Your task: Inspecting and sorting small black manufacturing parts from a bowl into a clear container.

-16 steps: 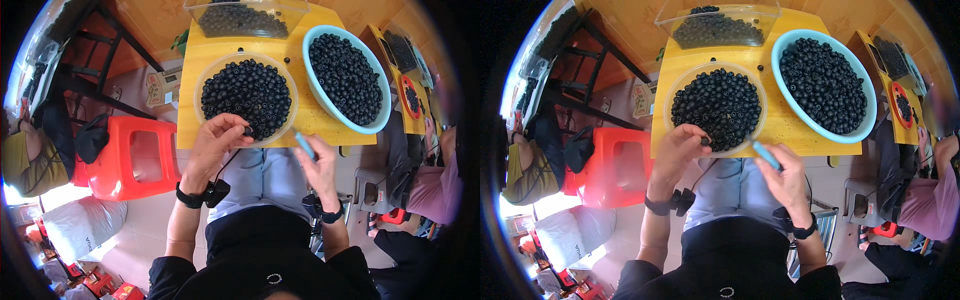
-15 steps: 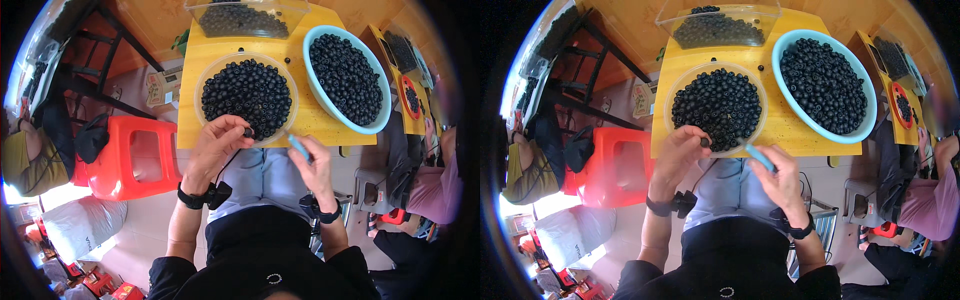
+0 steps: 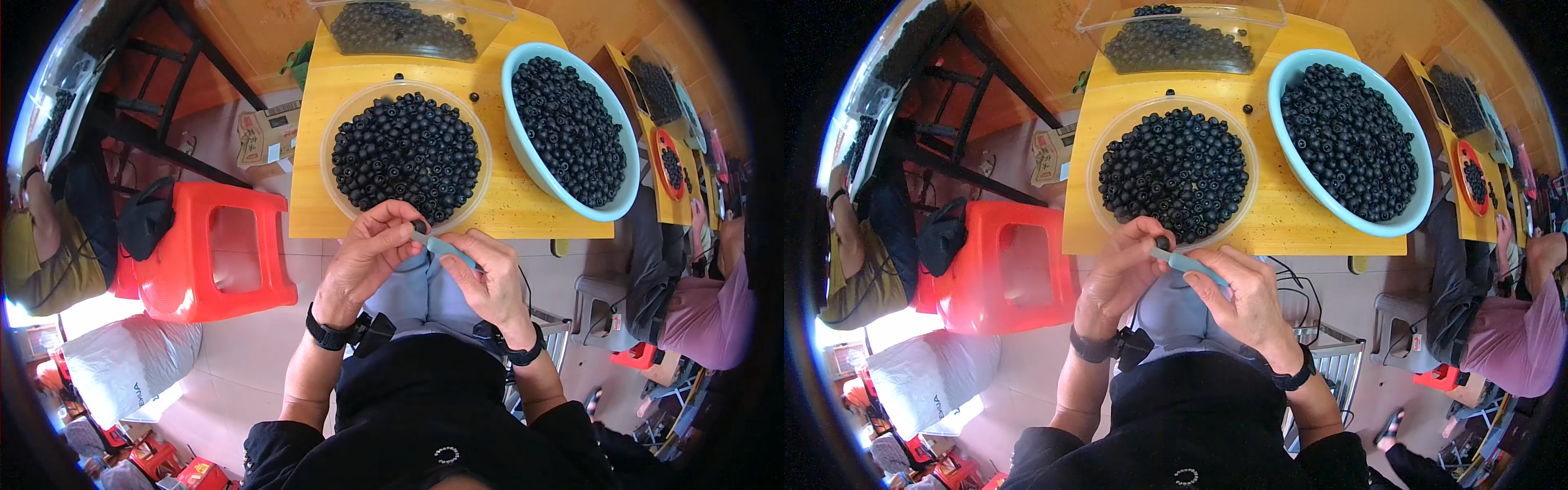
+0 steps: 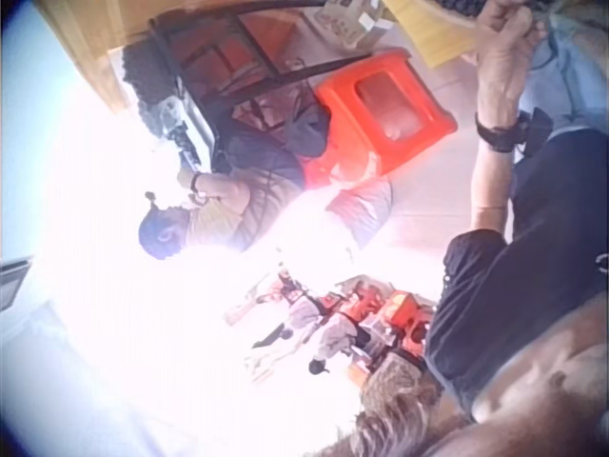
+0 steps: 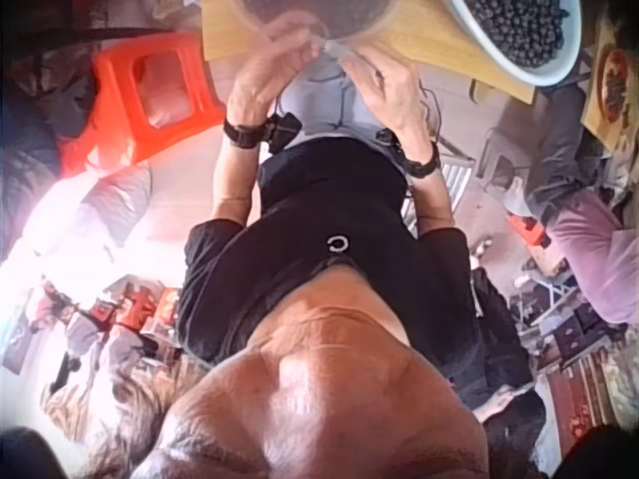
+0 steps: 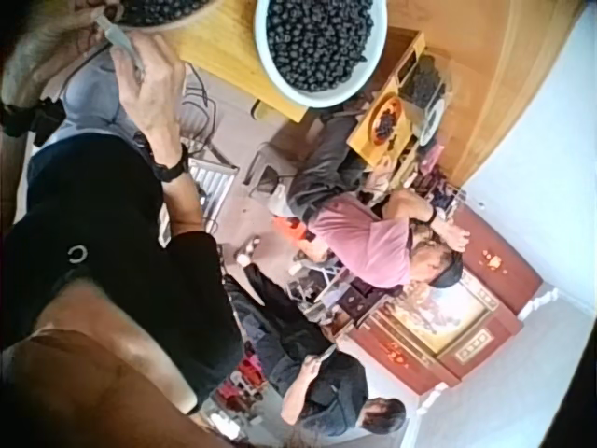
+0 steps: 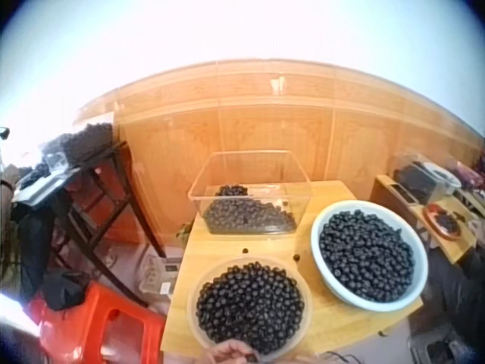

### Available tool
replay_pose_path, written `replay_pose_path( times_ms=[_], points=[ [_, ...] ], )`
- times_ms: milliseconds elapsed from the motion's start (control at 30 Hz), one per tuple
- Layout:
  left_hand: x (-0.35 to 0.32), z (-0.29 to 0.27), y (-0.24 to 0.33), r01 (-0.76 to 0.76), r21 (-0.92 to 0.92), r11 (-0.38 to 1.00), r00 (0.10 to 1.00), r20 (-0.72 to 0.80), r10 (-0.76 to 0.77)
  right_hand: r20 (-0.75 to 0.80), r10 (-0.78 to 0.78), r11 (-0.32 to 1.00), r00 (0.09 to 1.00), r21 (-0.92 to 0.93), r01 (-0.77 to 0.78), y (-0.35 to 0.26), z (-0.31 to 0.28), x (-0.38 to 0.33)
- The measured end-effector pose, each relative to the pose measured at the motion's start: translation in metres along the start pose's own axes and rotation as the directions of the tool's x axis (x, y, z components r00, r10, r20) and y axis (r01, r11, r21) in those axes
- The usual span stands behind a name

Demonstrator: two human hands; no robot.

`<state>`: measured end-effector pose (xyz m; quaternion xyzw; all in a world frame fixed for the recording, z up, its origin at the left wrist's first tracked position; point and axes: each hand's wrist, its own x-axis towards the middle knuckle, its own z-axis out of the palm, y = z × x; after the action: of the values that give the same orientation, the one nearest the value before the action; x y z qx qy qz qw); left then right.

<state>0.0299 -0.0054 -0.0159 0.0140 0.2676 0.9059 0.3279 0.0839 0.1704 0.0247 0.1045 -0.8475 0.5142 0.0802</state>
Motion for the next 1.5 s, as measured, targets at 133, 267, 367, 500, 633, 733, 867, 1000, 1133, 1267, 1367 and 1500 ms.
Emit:
replay_pose_path(
  times_ms=[133, 267, 367, 500, 633, 733, 867, 1000, 1133, 1267, 1367, 1500],
  points=[
    [-0.001, -0.001, -0.001, 0.002, -0.011, 1.0, 1.0, -0.002, -0.002, 0.001, -0.005, 0.999, 1.0, -0.045, 0.005, -0.002, -0.001, 0.002],
    [-0.001, -0.001, -0.002, 0.009, -0.016, 1.0, 1.0, 0.006, -0.009, -0.013, -0.018, 0.997, 1.0, -0.075, 0.017, 0.001, -0.002, 0.001],
    [-0.001, 0.0, -0.003, 0.011, -0.027, 1.0, 1.0, -0.004, -0.011, -0.001, -0.01, 0.997, 1.0, -0.078, 0.01, -0.001, -0.004, 0.002],
    [0.0, 0.001, -0.003, 0.02, -0.033, 0.999, 1.0, -0.013, -0.02, 0.012, 0.004, 0.996, 1.0, -0.087, -0.003, 0.0, -0.005, 0.002],
    [0.0, 0.001, -0.003, 0.033, -0.025, 0.999, 0.999, -0.01, -0.033, 0.041, 0.01, 0.995, 0.999, -0.103, -0.005, -0.002, -0.007, 0.004],
    [0.0, 0.002, -0.003, 0.031, -0.027, 0.999, 0.999, -0.011, -0.031, 0.03, -0.001, 0.995, 1.0, -0.101, 0.004, -0.001, -0.007, 0.004],
    [0.0, 0.001, -0.003, 0.033, -0.02, 0.999, 0.999, -0.021, -0.034, 0.027, -0.005, 0.994, 1.0, -0.109, 0.008, 0.0, -0.006, 0.003],
    [-0.001, 0.002, -0.002, 0.037, -0.024, 0.999, 0.999, -0.032, -0.038, 0.018, -0.004, 0.992, 1.0, -0.122, 0.007, 0.002, -0.005, 0.002],
    [-0.002, 0.001, -0.002, 0.048, -0.042, 0.998, 0.998, -0.047, -0.05, 0.018, -0.009, 0.992, 1.0, -0.128, 0.012, 0.002, -0.006, 0.003],
    [-0.002, 0.0, -0.003, 0.04, -0.045, 0.998, 0.997, -0.063, -0.042, 0.025, -0.017, 0.991, 1.0, -0.132, 0.02, 0.002, -0.005, 0.004],
    [-0.003, 0.0, -0.002, 0.044, -0.041, 0.998, 0.996, -0.069, -0.047, 0.03, -0.018, 0.99, 0.999, -0.136, 0.021, 0.004, -0.006, 0.004],
    [-0.01, 0.005, 0.001, 0.055, -0.029, 0.998, 0.997, 0.052, -0.054, -0.079, -0.037, 0.983, 0.996, -0.181, 0.022, 0.032, -0.01, 0.007]
  ],
)
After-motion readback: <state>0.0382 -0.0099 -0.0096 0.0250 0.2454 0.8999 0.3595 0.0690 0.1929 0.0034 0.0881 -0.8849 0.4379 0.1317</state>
